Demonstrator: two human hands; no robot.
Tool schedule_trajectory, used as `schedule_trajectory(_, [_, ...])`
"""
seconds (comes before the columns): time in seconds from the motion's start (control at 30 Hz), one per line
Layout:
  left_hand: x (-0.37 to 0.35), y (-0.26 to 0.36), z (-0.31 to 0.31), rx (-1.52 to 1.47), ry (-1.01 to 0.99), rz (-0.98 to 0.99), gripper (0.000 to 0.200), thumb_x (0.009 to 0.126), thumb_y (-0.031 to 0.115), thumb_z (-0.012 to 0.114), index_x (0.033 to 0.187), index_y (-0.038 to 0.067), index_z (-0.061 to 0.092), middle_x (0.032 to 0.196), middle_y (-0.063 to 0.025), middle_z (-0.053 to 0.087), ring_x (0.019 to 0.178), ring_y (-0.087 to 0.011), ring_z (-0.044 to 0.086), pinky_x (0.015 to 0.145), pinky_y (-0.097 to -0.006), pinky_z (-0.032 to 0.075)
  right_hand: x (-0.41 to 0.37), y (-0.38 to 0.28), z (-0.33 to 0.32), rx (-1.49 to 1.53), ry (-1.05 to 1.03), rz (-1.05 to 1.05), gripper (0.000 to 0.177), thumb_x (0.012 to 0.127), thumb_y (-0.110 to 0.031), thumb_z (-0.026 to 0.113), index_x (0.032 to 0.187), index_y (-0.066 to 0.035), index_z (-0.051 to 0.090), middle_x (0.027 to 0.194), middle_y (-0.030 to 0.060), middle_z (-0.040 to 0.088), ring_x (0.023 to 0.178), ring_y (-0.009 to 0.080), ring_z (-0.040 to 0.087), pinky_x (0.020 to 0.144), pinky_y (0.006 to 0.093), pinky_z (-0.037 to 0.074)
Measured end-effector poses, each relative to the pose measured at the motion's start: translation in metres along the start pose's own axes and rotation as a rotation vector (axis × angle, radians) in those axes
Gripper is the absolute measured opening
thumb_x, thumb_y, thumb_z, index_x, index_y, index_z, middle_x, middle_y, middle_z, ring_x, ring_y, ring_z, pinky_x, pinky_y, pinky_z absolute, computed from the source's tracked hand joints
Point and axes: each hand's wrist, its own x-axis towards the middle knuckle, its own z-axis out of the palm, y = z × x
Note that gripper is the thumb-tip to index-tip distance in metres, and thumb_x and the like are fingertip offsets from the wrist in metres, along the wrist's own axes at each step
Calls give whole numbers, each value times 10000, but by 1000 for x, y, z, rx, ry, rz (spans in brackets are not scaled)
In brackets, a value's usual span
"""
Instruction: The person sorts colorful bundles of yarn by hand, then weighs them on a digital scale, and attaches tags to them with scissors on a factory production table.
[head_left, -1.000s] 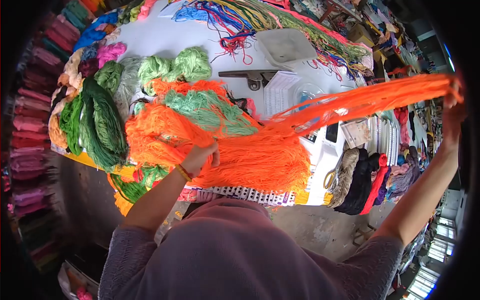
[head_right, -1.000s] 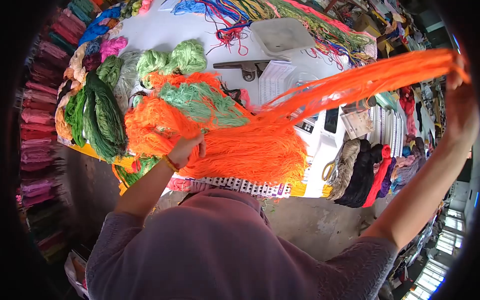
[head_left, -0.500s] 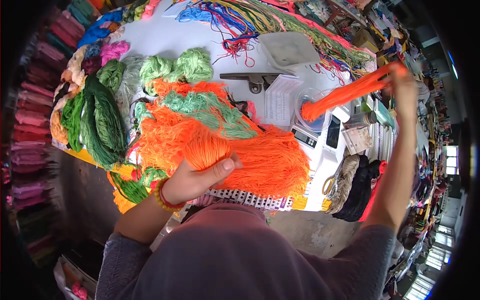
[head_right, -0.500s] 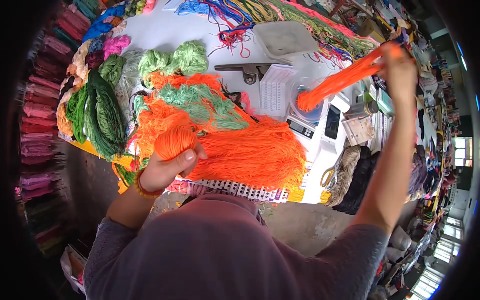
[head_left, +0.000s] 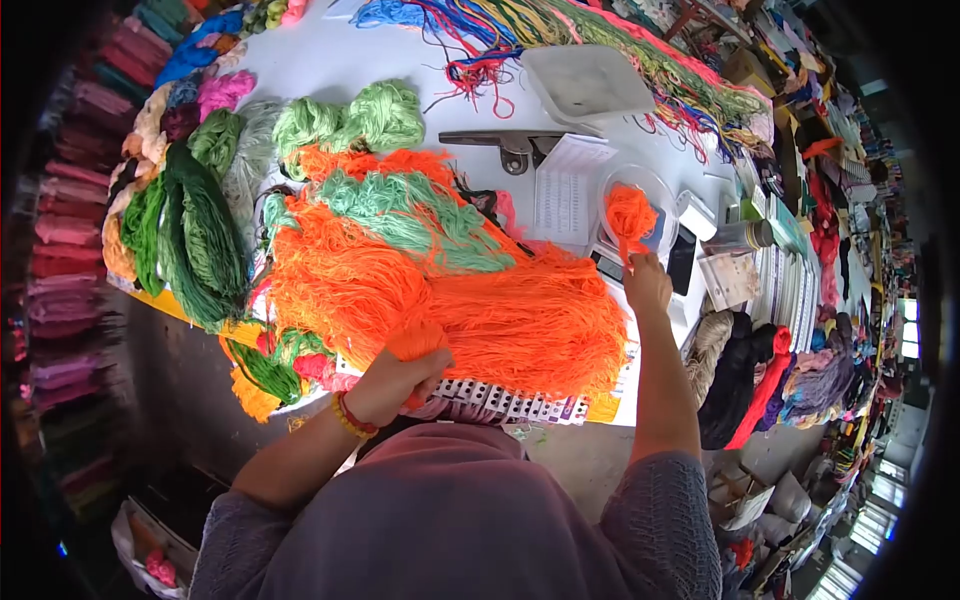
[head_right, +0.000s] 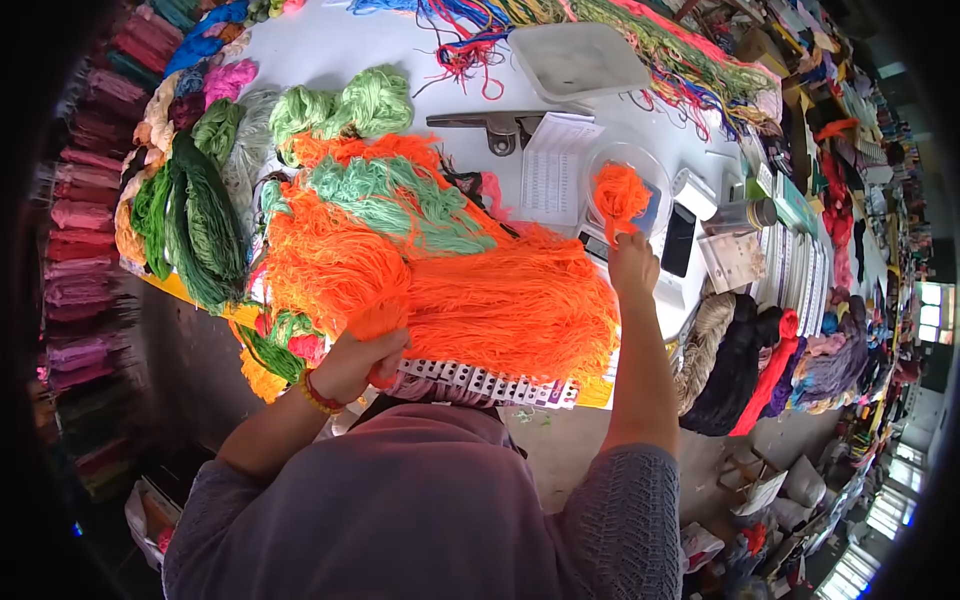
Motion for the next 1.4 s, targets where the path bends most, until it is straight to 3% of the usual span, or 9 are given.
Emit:
schedule_trajectory(0.13, [13, -1, 10, -3, -71, 24, 134, 852, 151, 492, 798, 30, 507, 508, 14, 400, 398, -50, 341, 358, -188, 274, -29, -7, -15, 203, 105, 122, 280, 757, -223, 574, 996, -78, 553, 972, 117, 549, 857, 300, 556, 696, 400, 452])
schedule_trajectory(0.23, [20, -2, 11, -33, -82, -16, 116, 844, 148, 508, 837, 32, 515, 554, 2, 443, 452, -64, 389, 403, -194, 318, -58, -24, -17, 666, 315, 184, 200, 774, -197, 563, 920, -61, 570, 797, 89, 591, 708, 259, 577, 623, 339, 451])
schedule_trajectory(0.47, [31, -14, 33, -242, -23, -2, 260, 853, 165, 510, 1055, 2, 509, 967, -56, 548, 869, -121, 522, 714, -287, 449, -147, -164, -66, 1538, -305, -43, 148, 801, -119, 559, 890, -1, 569, 724, 51, 592, 619, 77, 520, 559, 230, 429])
schedule_trajectory(0.57, [31, -21, 33, -148, -82, 20, 242, 861, 182, 500, 1034, 13, 510, 1020, -74, 539, 902, -154, 533, 775, -322, 460, -155, -172, -66, 1610, -409, -16, 116, 813, -88, 539, 856, 18, 555, 688, 31, 559, 591, 56, 481, 533, 213, 406])
schedule_trajectory(0.67, [34, -30, 29, -189, -58, 40, 222, 867, 184, 490, 1012, 17, 509, 1023, -78, 537, 911, -167, 534, 794, -329, 461, -155, -168, -73, 1681, -305, -49, 109, 827, -82, 521, 839, 23, 546, 657, 5, 522, 560, 46, 438, 507, 202, 377])
schedule_trajectory(0.9, [30, -26, 29, -292, -87, 64, 200, 874, 178, 473, 981, 15, 514, 975, -67, 546, 909, -163, 533, 779, -317, 459, -159, -162, -89, 1604, -409, 64, 126, 845, -94, 502, 874, 20, 550, 689, 2, 544, 547, 29, 440, 498, 187, 379])
schedule_trajectory(1.2, [26, -27, 32, -202, -98, 155, 196, 873, 187, 462, 948, 20, 531, 906, -69, 556, 821, -148, 530, 740, -283, 440, -165, -163, -87, 1840, -424, 152, 140, 856, -125, 481, 854, -3, 549, 702, 19, 564, 516, 52, 468, 471, 201, 379])
schedule_trajectory(1.3, [26, -20, 16, -211, -119, 176, 170, 872, 187, 456, 875, 32, 525, 777, -45, 530, 720, -127, 510, 677, -264, 430, -160, -160, -99, 2043, -499, 283, 136, 852, -143, 480, 822, -21, 531, 668, 30, 533, 486, 102, 440, 459, 212, 343])
schedule_trajectory(1.4, [35, -16, -47, -710, 56, 233, 121, 831, 142, 490, 749, 54, 499, 593, -8, 437, 560, -111, 469, 583, -263, 436, -143, -143, -120, 2311, -450, 297, 167, 850, -199, 467, 750, -65, 477, 561, 0, 394, 441, 85, 350, 400, 216, 269])
